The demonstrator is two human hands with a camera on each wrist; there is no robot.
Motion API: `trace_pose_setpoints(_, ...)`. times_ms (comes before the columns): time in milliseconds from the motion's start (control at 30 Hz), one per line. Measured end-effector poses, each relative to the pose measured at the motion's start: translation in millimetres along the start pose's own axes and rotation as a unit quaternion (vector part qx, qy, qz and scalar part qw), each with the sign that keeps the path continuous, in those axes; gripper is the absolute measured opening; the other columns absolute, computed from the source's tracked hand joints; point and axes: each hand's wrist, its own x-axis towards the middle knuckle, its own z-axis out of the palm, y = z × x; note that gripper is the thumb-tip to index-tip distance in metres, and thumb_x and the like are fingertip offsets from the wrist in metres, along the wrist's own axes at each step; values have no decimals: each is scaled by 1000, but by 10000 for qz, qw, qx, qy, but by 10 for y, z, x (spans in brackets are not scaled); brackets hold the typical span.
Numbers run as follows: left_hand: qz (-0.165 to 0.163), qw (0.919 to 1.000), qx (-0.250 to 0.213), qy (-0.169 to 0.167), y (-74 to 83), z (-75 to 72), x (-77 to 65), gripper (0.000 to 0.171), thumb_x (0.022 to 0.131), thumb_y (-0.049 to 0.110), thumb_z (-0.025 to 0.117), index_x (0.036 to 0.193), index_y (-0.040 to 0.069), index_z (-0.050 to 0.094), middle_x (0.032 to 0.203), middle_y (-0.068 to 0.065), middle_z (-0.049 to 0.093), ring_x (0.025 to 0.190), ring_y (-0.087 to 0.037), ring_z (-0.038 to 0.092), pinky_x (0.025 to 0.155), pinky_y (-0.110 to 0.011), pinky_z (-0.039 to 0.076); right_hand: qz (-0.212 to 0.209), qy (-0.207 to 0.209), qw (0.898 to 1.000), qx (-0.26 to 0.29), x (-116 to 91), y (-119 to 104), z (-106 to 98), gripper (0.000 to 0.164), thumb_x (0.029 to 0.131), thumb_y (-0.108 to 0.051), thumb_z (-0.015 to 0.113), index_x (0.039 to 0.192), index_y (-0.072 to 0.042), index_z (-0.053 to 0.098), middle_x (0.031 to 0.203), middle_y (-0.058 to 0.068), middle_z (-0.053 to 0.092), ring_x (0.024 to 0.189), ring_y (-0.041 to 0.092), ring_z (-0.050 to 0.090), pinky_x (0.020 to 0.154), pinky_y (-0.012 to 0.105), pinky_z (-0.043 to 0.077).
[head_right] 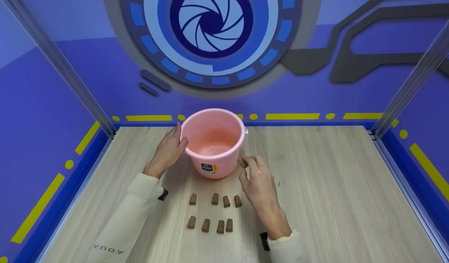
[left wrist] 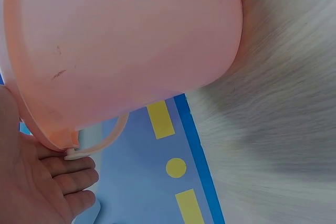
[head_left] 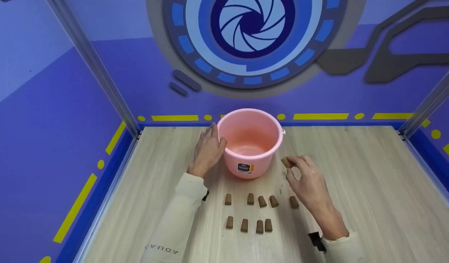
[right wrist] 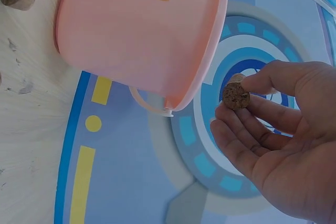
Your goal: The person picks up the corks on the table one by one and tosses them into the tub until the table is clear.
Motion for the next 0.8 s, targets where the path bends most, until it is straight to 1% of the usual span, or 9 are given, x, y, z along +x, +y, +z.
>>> trace_pose_setpoints(133, -33, 10000, 39, -32, -2, 1, 10, 65, 101, 35, 37, 150, -6, 23, 153, -18, 31, 143, -26, 26, 117, -40, 13, -22, -10, 10000, -14, 46, -4, 8, 30, 78, 7, 73, 107, -1, 68, 100, 7, 62, 91, 18, 64, 73, 35, 55)
trace_pose_setpoints(333, -10, 10000, 50, 10, -14, 17, -27, 65, 100, 34, 38, 150, -6, 25, 153, -18, 33, 142, -27, 28, 117, -42, 15, -25, -35, 10000, -1, 90, 15, 26, 30, 79, 6, 73, 107, -1, 68, 100, 7, 62, 91, 18, 64, 75, 34, 55)
trace_pose_setpoints(433, 3, 10000, 15, 6, -14, 8, -29, 65, 100, 34, 39, 149, -6, 26, 152, -18, 33, 142, -27, 28, 117, -41, 14, -13, -34, 10000, 38, 119, 26, 34, 29, 79, 5, 73, 107, 0, 69, 100, 8, 62, 91, 19, 64, 75, 35, 55)
trace_pose_setpoints(600, 0, 10000, -25, -28, -6, -11, -10, 66, 100, 34, 39, 149, -7, 24, 153, -18, 31, 142, -27, 27, 117, -41, 14, -62, 22, 9999, 86, 182, 40, 53, 28, 80, 5, 72, 107, 0, 69, 100, 8, 63, 92, 19, 64, 76, 35, 55)
trace_pose_setpoints(800, -39, 10000, 82, -41, 7, -7, 20, 66, 100, 35, 38, 150, -6, 24, 153, -19, 33, 142, -27, 27, 117, -41, 14, -142, 72, 9998, 127, 259, 40, 62, 26, 81, 4, 72, 106, 1, 69, 100, 8, 63, 92, 19, 65, 76, 35, 55)
